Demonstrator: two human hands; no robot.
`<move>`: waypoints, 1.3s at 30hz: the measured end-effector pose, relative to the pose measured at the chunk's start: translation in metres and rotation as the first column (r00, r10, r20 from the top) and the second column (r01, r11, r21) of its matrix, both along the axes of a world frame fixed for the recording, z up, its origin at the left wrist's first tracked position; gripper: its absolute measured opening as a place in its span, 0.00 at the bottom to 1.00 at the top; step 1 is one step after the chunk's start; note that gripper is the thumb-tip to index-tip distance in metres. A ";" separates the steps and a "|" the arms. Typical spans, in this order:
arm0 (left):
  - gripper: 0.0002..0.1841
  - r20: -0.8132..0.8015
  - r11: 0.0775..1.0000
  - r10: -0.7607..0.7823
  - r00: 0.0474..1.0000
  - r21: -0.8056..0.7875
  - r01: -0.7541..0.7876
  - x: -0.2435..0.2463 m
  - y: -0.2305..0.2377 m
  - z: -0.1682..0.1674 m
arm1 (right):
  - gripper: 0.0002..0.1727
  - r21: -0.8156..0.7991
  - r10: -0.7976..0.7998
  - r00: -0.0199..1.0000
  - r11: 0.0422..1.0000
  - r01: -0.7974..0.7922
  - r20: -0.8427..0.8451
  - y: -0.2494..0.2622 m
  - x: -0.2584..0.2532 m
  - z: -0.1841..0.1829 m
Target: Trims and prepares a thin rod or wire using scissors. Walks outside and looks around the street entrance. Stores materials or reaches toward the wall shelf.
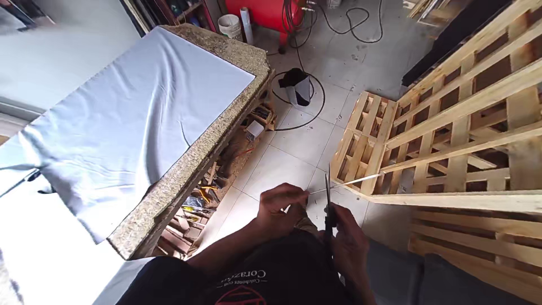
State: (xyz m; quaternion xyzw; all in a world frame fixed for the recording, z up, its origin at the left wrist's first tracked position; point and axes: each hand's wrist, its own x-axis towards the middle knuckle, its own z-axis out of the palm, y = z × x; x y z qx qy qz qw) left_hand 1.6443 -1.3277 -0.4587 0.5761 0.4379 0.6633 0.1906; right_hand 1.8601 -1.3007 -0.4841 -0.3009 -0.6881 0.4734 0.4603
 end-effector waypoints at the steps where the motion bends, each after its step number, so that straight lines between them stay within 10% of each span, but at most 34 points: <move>1: 0.06 0.024 0.998 0.056 0.998 0.014 -0.056 -0.003 0.016 0.006 | 0.28 0.007 0.011 0.999 1.000 -0.011 -0.044 0.018 0.005 0.001; 4: 0.09 0.017 0.973 0.217 0.976 0.077 -0.218 -0.024 0.062 0.025 | 0.25 0.017 -0.005 0.993 1.000 0.007 -0.120 0.067 0.022 0.003; 8: 0.08 -0.133 0.995 0.080 0.988 0.063 -0.072 0.011 0.103 0.024 | 0.38 0.048 0.092 0.995 0.994 -0.094 0.025 0.121 0.034 0.011; 14: 0.07 0.029 0.945 0.322 0.946 0.043 -0.323 0.003 0.147 0.027 | 0.25 -0.007 0.091 0.991 0.996 -0.092 -0.098 0.171 0.045 0.003; 19: 0.07 -0.034 0.986 0.160 0.987 -0.037 -0.161 0.023 0.164 0.014 | 0.34 0.026 0.190 0.981 0.981 -0.191 0.048 0.205 0.025 0.014; 25: 0.13 0.043 0.942 0.332 0.942 -0.065 -0.329 -0.022 0.204 0.010 | 0.21 0.094 0.136 0.990 0.987 -0.132 -0.039 0.253 0.018 0.023; 29: 0.12 -0.022 0.989 0.101 0.995 -0.105 -0.103 -0.015 0.241 0.000 | 0.35 0.051 0.195 0.979 0.979 -0.198 0.056 0.284 -0.002 0.023; 34: 0.12 0.064 0.984 0.164 0.984 -0.083 -0.159 -0.070 0.311 -0.006 | 0.22 0.127 0.068 0.997 0.989 -0.071 0.026 0.322 -0.031 0.019; 39: 0.10 0.001 0.999 0.020 1.000 -0.046 -0.019 -0.122 0.371 -0.003 | 0.33 0.069 0.077 0.994 0.994 -0.082 0.078 0.375 -0.086 0.025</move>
